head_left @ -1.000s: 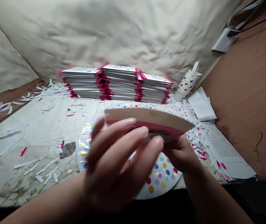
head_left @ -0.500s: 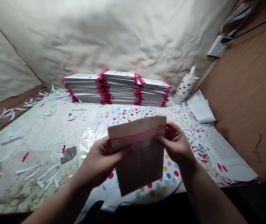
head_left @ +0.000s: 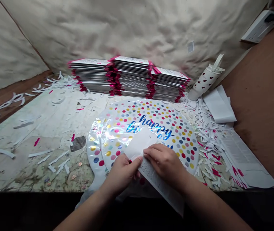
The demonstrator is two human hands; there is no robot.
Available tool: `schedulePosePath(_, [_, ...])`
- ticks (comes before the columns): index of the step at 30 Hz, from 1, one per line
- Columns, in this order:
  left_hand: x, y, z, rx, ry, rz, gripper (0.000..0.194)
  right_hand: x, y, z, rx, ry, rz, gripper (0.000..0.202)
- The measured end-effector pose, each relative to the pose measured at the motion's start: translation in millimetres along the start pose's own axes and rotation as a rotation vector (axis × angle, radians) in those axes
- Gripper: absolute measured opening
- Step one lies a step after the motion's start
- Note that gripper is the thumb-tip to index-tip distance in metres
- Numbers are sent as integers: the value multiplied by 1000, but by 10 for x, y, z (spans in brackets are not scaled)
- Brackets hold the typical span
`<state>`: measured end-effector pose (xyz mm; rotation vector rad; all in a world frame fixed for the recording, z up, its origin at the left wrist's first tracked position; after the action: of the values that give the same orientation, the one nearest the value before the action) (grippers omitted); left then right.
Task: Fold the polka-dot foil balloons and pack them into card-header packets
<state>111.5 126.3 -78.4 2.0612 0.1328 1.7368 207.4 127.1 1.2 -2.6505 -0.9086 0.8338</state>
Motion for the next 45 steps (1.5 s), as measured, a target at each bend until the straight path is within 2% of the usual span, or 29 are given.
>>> schedulePosePath(4, [110, 30, 6, 33, -37, 36, 46, 34, -11, -31, 31, 102, 8, 22])
schedulePosePath(8, [81, 27, 55, -33, -34, 3, 50, 240, -35, -162, 37, -85, 151, 20])
schedulePosePath(10, [63, 13, 62, -41, -36, -5, 51, 218, -38, -147, -5, -130, 140, 18])
schedulePosePath(14, [70, -11, 114, -58, -9, 7, 51, -14, -8, -9, 26, 127, -31, 21])
schedulePosePath(16, [61, -13, 140, -72, 27, -6, 49, 31, 15, 21, 70, 252, -42, 22])
schedulePosePath(18, [34, -19, 124, -64, 69, -25, 47, 277, 42, -127, 138, 342, 44, 23])
schedulePosePath(21, [-11, -53, 19, 14, 79, -25, 47, 866, 218, -732, 343, 525, 414, 25])
schedulePosePath(22, [-27, -66, -18, 52, 85, -22, 47, 990, 320, -943, 418, 576, 537, 25])
schedulePosePath(23, [-42, -75, -38, 81, 110, -20, 46, 1035, 380, -1058, 434, 583, 588, 28])
schedulePosePath(24, [-48, -77, -38, 99, 152, -15, 44, 1007, 384, -1061, 385, 545, 565, 39])
schedulePosePath(25, [-38, -72, -15, 96, 199, -1, 40, 903, 341, -949, 278, 473, 473, 53])
schedulePosePath(27, [75, -29, 84, 10, 215, 85, 32, 538, 249, -510, 0, 293, 218, 71])
schedulePosePath(28, [171, 14, 127, -50, 148, 157, 30, 370, 227, -324, -72, 239, 132, 69])
schedulePosePath(29, [283, 68, 117, -67, 34, 250, 26, 260, 200, -210, -72, 207, 87, 63])
schedulePosePath(30, [410, 126, 31, -13, -109, 362, 23, 198, 164, -146, -37, 175, 53, 58])
schedulePosePath(33, [812, 386, -439, 439, -574, 751, 33, 194, 82, -146, 109, -14, -103, 45])
schedulePosePath(34, [879, 448, -486, 512, -736, 871, 39, 224, 81, -157, 127, -73, -163, 41])
schedulePosePath(35, [880, 457, -449, 489, -896, 977, 40, 263, 96, -156, 129, -102, -203, 39])
schedulePosePath(36, [808, 426, -349, 383, -1047, 1060, 38, 294, 129, -131, 117, -91, -229, 39])
schedulePosePath(38, [532, 353, -133, 142, -1265, 1149, 32, 291, 250, 0, 52, 15, -269, 42])
schedulePosePath(40, [296, 347, 1, 63, -1349, 1189, 29, 190, 424, 151, 9, 133, -330, 38])
schedulePosePath(42, [168, 367, 78, 44, -1341, 1175, 26, 87, 563, 244, 7, 179, -354, 31])
schedulePosePath(44, [150, 348, 92, -2, -1246, 1087, 22, 110, 579, 265, 6, 131, -251, 22])
schedulePosePath(45, [163, 292, 70, -31, -1185, 995, 21, 178, 542, 274, -18, 89, -157, 18])
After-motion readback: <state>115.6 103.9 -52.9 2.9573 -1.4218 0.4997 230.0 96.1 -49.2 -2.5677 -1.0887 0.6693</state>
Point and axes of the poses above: each hand's wrist, its own y-axis away from the middle knuckle, its own z-axis out of the palm, x = y × z, the point moved 9 cm from there along -y, towards the middle knuckle
